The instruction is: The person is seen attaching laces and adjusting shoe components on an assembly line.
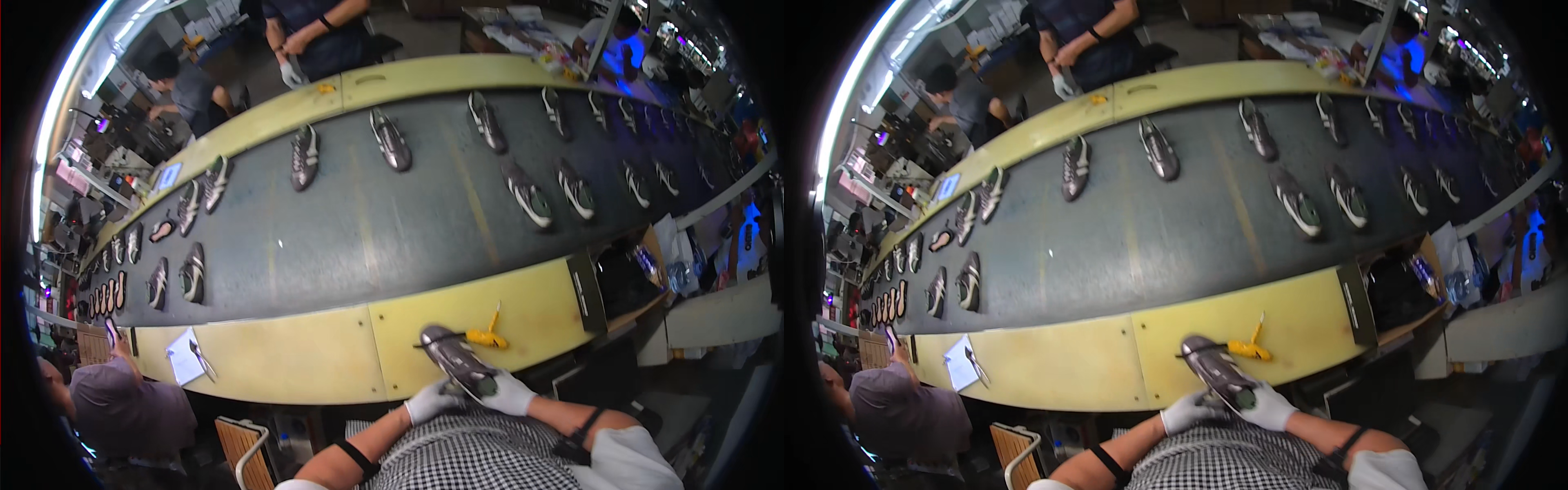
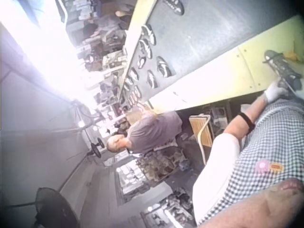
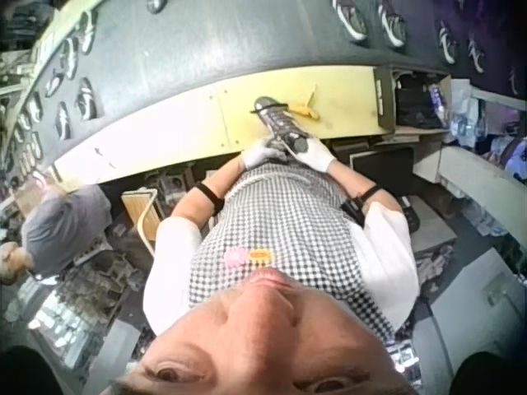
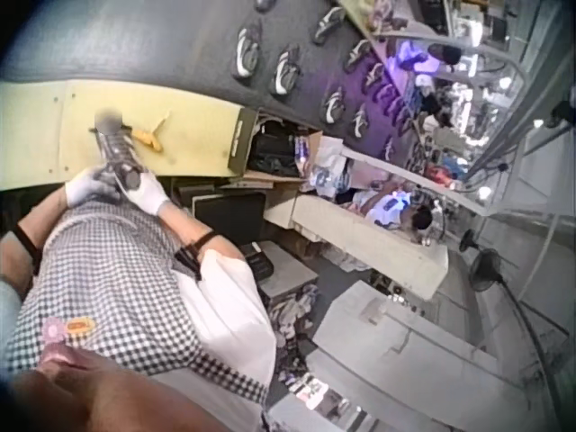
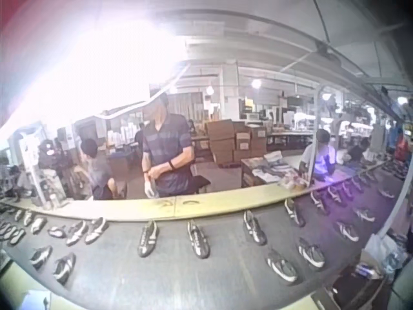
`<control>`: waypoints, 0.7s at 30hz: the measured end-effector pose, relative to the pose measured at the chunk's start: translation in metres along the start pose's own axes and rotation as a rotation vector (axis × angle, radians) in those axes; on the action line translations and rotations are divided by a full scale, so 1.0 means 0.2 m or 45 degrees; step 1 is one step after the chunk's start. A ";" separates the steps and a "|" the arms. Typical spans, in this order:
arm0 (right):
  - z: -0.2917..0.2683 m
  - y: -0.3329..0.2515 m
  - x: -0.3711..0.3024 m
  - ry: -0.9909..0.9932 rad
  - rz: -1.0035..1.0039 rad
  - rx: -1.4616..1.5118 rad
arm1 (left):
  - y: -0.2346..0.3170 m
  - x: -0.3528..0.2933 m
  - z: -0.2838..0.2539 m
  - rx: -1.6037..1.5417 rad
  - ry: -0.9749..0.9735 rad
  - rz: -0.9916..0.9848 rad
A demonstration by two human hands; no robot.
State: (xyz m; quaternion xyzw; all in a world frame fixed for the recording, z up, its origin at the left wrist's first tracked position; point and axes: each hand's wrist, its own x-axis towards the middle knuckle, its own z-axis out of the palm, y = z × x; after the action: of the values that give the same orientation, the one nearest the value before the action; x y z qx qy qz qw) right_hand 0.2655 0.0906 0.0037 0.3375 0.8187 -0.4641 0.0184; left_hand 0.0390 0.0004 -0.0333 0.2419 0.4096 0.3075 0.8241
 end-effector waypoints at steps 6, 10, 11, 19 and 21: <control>-0.18 0.02 -0.26 -0.147 0.740 1.801 | -0.07 -0.17 -0.22 0.461 0.493 -0.002; -0.23 0.04 0.01 0.084 0.515 1.939 | 0.00 -0.33 -0.34 0.134 0.791 -0.028; -0.30 0.01 0.15 0.161 0.438 1.867 | -0.02 -0.38 -0.39 0.141 0.842 0.014; -0.55 -0.09 0.80 0.191 0.146 1.030 | -0.59 -0.77 -0.81 0.185 1.479 0.212; -0.40 -0.05 0.74 0.071 0.121 0.741 | -0.82 -0.89 -0.78 0.204 1.614 0.255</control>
State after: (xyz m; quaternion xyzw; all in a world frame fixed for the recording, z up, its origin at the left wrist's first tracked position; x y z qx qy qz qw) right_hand 0.1676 0.2280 0.0057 0.3791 0.6348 -0.6685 -0.0798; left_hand -0.1239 -0.2165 -0.1326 0.1113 0.8139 0.4346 0.3691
